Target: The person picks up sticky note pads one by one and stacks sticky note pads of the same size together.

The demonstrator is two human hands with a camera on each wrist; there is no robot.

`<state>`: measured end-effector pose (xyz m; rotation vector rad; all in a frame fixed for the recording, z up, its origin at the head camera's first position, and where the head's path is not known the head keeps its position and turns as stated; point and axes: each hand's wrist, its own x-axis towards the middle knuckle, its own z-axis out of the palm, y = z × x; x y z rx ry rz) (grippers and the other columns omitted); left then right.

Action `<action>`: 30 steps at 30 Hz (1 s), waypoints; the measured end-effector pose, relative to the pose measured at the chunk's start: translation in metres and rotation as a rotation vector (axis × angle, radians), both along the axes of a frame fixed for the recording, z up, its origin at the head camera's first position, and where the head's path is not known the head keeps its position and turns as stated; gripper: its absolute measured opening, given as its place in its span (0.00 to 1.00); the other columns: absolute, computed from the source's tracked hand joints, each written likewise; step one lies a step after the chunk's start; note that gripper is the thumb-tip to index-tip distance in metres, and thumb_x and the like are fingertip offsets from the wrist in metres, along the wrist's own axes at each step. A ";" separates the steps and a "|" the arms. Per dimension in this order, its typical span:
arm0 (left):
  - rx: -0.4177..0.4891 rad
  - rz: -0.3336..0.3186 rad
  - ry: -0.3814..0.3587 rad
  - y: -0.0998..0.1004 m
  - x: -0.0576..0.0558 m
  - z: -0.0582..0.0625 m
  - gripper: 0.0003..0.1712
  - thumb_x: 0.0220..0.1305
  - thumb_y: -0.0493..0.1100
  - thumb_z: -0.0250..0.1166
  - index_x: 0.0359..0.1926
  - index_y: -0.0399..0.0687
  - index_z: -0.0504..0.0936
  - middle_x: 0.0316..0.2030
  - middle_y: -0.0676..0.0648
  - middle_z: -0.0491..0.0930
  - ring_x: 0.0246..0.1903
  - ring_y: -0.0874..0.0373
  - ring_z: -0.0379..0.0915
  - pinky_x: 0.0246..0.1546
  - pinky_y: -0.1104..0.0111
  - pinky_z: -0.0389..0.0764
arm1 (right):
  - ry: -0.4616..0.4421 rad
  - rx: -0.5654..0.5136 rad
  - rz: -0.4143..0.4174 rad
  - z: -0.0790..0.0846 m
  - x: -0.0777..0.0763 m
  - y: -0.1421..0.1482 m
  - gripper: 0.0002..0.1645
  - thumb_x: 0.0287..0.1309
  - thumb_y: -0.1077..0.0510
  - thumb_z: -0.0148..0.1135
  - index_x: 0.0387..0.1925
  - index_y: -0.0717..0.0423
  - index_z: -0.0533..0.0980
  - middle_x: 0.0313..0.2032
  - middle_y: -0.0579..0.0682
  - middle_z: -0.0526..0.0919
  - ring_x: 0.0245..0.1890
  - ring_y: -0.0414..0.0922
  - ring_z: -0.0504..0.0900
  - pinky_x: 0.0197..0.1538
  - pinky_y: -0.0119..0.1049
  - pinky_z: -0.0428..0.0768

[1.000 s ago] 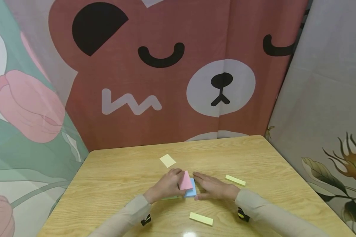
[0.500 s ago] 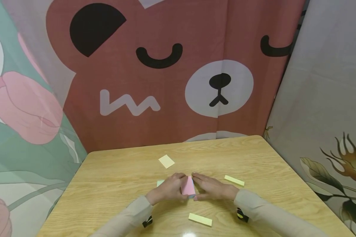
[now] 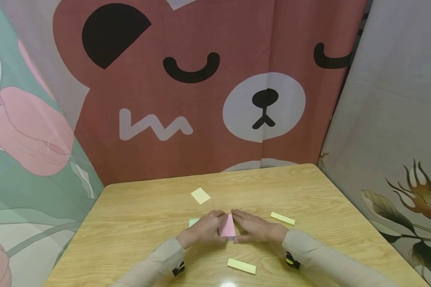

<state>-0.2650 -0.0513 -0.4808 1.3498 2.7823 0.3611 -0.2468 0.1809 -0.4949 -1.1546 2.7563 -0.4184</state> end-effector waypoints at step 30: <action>0.075 -0.052 -0.192 -0.005 -0.006 0.007 0.40 0.63 0.56 0.69 0.66 0.34 0.70 0.64 0.35 0.69 0.49 0.55 0.75 0.46 0.69 0.79 | 0.023 0.039 -0.002 -0.001 -0.002 -0.001 0.53 0.66 0.34 0.55 0.70 0.74 0.56 0.73 0.68 0.52 0.73 0.59 0.54 0.69 0.52 0.60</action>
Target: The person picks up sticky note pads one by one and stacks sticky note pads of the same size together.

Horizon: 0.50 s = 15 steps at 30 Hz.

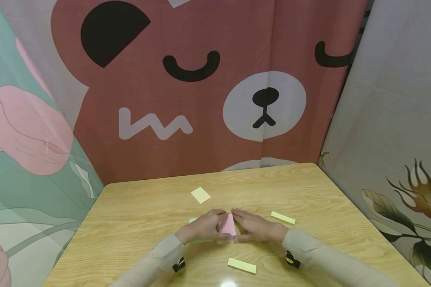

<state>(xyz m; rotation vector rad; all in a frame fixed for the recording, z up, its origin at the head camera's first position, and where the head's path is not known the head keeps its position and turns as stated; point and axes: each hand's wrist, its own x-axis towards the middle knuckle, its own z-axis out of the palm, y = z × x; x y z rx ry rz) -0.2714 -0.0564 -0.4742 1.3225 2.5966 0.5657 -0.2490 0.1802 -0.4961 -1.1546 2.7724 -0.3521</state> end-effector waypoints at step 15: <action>0.138 0.124 0.268 -0.007 -0.018 -0.001 0.18 0.67 0.41 0.66 0.54 0.35 0.81 0.49 0.42 0.81 0.48 0.49 0.77 0.48 0.60 0.80 | 0.019 0.016 0.004 0.001 0.001 -0.002 0.53 0.65 0.36 0.58 0.69 0.76 0.57 0.72 0.70 0.54 0.72 0.61 0.56 0.68 0.52 0.62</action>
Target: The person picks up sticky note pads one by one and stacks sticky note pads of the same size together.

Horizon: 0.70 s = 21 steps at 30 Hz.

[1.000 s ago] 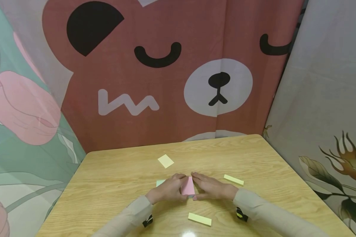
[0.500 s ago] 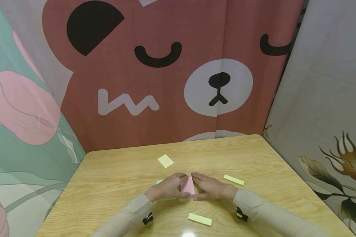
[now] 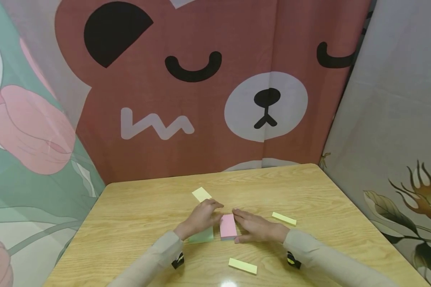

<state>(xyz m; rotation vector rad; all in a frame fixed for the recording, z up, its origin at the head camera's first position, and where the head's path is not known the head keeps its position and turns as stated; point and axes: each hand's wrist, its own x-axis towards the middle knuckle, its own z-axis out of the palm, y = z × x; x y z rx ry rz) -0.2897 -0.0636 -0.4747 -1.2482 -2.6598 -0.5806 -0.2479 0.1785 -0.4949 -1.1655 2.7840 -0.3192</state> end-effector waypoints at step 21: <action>0.088 0.211 0.172 -0.010 -0.030 -0.001 0.07 0.63 0.39 0.69 0.29 0.44 0.80 0.19 0.54 0.71 0.20 0.62 0.66 0.22 0.69 0.69 | -0.014 -0.003 -0.004 0.001 0.001 0.000 0.53 0.66 0.35 0.57 0.70 0.75 0.56 0.73 0.69 0.52 0.73 0.60 0.54 0.70 0.51 0.59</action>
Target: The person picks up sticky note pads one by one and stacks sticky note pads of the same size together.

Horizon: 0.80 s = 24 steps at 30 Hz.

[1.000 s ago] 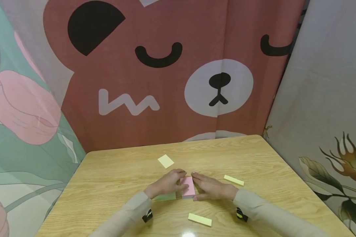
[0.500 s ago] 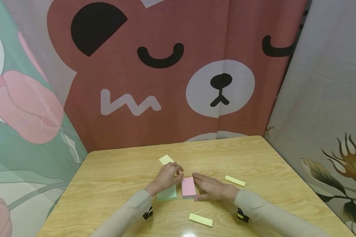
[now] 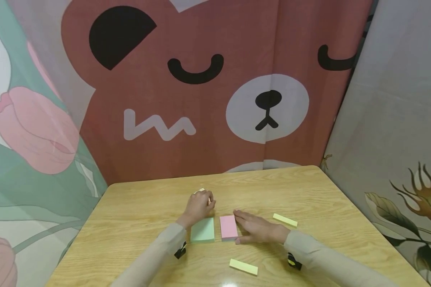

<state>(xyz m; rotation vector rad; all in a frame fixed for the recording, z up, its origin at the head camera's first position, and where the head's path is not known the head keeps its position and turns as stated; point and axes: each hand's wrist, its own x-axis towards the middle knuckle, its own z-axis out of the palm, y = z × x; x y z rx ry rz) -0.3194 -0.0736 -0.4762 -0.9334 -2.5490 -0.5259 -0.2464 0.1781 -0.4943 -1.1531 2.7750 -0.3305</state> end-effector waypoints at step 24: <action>-0.053 0.293 -0.247 -0.017 -0.023 -0.012 0.21 0.63 0.44 0.69 0.52 0.34 0.79 0.47 0.37 0.78 0.47 0.40 0.75 0.44 0.47 0.78 | 0.033 0.023 0.002 -0.002 -0.001 0.001 0.52 0.65 0.35 0.57 0.70 0.74 0.57 0.72 0.69 0.54 0.72 0.60 0.55 0.71 0.49 0.58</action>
